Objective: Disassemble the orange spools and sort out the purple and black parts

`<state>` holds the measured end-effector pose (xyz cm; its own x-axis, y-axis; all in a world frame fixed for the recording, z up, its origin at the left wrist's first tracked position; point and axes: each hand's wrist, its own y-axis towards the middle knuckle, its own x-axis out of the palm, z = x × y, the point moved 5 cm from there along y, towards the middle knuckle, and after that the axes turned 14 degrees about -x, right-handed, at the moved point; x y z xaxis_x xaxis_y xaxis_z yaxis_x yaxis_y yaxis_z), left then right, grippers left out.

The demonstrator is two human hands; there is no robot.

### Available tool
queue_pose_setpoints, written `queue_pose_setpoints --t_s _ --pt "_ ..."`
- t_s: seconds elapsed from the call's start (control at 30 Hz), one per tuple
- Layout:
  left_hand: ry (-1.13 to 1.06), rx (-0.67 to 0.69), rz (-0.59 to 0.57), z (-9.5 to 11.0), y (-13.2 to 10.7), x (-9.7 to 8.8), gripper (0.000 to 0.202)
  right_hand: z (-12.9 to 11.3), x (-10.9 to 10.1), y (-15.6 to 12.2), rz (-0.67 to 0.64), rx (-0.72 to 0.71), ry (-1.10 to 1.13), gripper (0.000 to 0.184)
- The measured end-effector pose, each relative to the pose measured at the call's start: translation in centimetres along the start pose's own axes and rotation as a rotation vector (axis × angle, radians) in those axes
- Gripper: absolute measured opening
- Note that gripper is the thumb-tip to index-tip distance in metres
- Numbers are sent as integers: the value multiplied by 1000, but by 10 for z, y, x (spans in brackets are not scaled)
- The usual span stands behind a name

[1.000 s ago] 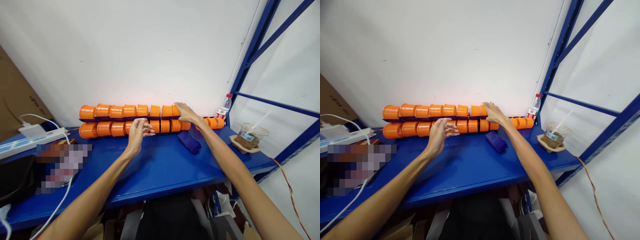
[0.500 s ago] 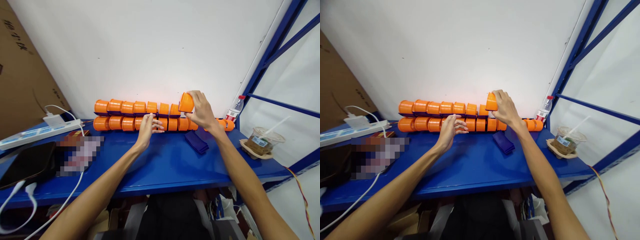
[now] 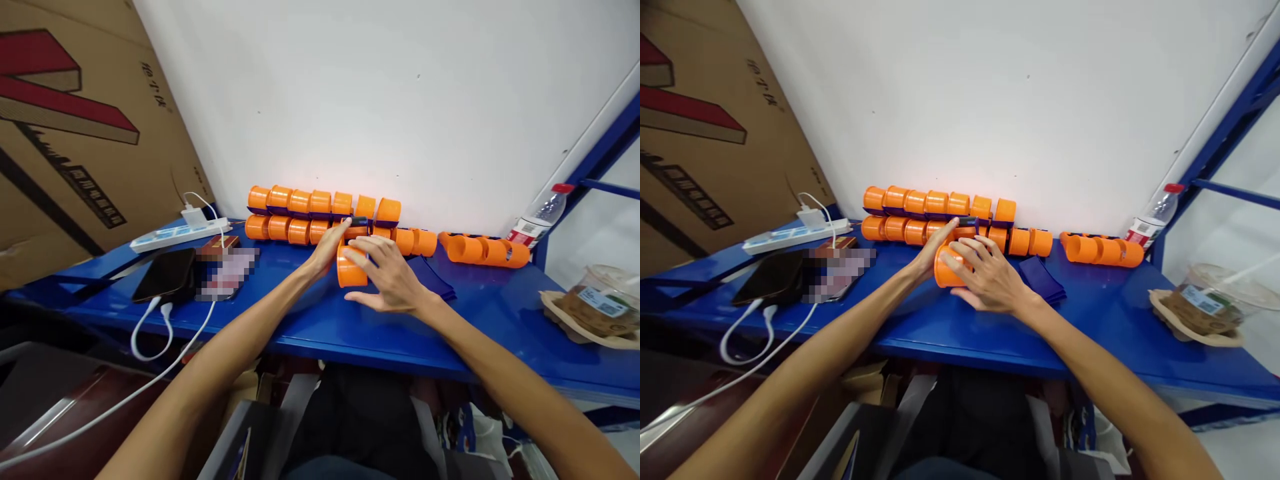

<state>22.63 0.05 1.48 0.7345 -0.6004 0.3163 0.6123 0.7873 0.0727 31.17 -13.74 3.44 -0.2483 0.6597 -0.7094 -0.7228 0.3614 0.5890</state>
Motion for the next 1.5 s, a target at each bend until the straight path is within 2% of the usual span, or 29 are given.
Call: queue_pose_setpoints --t_s 0.1,0.17,0.27,0.33,0.5,0.67,0.8,0.97,1.23,1.4,1.5 --pt "9 46 -35 -3 4 3 42 22 -11 -9 178 206 37 38" --pt "36 85 -25 -6 6 4 41 43 -12 -21 246 414 56 41" --pt "90 96 -15 -13 9 4 42 70 3 -39 187 675 154 41" --pt "114 73 -30 -18 10 5 44 78 14 -47 134 754 217 38" --pt "137 26 -29 -23 7 6 43 72 21 -42 99 712 253 32" --pt "158 64 40 -18 3 7 43 63 17 -34 20 680 159 25" --pt "163 69 52 -20 3 8 44 63 18 -36 -56 677 78 24" --pt "224 150 109 -19 2 6 43 66 27 -39 -99 689 99 24" --pt "360 263 164 -18 -3 7 35 69 34 -35 -52 748 222 29" --pt "322 274 163 -18 -4 8 39 71 29 -35 -39 766 223 30" --pt "274 234 129 -18 -3 10 42 71 22 -31 -97 732 172 26"
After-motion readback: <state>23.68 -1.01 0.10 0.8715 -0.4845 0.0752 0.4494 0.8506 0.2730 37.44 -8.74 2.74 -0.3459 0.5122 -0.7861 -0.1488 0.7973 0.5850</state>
